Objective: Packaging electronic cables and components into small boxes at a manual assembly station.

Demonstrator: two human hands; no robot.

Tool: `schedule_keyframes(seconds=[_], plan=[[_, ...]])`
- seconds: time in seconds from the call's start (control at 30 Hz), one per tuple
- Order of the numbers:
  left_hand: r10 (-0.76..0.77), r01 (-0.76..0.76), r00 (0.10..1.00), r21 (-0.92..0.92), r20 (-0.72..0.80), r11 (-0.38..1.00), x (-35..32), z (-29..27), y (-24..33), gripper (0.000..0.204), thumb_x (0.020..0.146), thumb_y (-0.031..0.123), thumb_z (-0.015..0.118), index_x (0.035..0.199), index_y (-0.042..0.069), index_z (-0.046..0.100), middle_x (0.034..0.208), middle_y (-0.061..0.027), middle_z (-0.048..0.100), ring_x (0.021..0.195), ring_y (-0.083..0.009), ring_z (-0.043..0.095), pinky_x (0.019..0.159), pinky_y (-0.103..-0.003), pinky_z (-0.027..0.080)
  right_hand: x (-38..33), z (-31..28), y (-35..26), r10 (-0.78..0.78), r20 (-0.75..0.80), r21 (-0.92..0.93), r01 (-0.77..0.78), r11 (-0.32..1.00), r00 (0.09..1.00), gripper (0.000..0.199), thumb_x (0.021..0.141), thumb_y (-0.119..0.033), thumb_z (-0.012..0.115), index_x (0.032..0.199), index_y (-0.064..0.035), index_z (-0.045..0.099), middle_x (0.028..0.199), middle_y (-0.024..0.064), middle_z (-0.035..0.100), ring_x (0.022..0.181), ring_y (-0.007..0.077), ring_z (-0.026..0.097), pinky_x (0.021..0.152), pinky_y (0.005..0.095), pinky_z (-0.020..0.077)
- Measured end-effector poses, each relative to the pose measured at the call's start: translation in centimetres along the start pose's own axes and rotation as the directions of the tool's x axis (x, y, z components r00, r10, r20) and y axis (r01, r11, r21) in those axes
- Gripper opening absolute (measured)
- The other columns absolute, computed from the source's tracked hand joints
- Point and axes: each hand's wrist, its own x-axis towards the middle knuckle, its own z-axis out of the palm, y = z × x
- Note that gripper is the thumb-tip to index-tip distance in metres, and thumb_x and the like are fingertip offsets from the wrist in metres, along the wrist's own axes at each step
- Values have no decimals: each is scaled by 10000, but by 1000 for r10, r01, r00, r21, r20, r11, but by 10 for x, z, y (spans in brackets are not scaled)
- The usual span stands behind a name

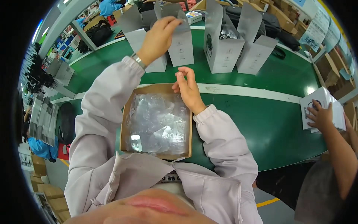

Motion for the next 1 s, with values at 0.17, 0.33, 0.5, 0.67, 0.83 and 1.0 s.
schedule_keyframes(seconds=[0.17,0.33,0.5,0.67,0.83,1.0], plan=[[44,-30,988,-95,148,995,-24,3,15,394,683,-43,477,1052,89,517,1011,-83,534,936,-275,512,709,-359,471,0,1,-1,-1,4,3,1,1000,1000,313,931,-309,331,1124,-65,357,1025,65,416,723,111,494,669,256,434],[-69,58,956,45,287,997,23,12,18,353,708,-15,474,1034,99,546,986,-96,556,886,-290,542,727,-371,463,0,0,0,9,8,-18,-9,1000,1000,308,930,-307,331,1118,-65,363,1027,61,423,715,106,497,670,250,432],[-54,72,848,-12,527,997,54,34,-16,261,741,81,472,982,-13,508,847,-204,591,816,-339,565,689,-419,434,2,5,-1,34,12,-51,-34,998,999,290,927,-289,346,1108,-64,376,1017,53,447,702,99,500,670,241,427],[-134,119,489,86,862,989,59,31,-2,366,729,93,499,1089,23,491,1077,-185,522,1011,-331,488,821,-386,405,0,5,1,51,-11,-52,-51,997,999,258,909,-250,408,1082,-58,405,985,44,477,693,97,503,667,234,423],[-12,-8,997,234,82,972,-23,62,-10,443,738,90,520,1177,100,459,1162,-145,489,1044,-291,488,780,-382,449,3,20,4,93,85,-191,-76,979,992,237,866,-226,507,1022,-53,462,920,28,514,708,89,509,677,219,416],[-12,8,999,87,48,996,-78,-34,33,633,740,232,572,1243,-50,310,1269,-237,340,1209,-371,291,1010,-404,226,-5,11,0,130,312,-455,28,890,941,301,804,-230,592,1015,-43,487,919,64,547,774,144,536,725,251,423]])
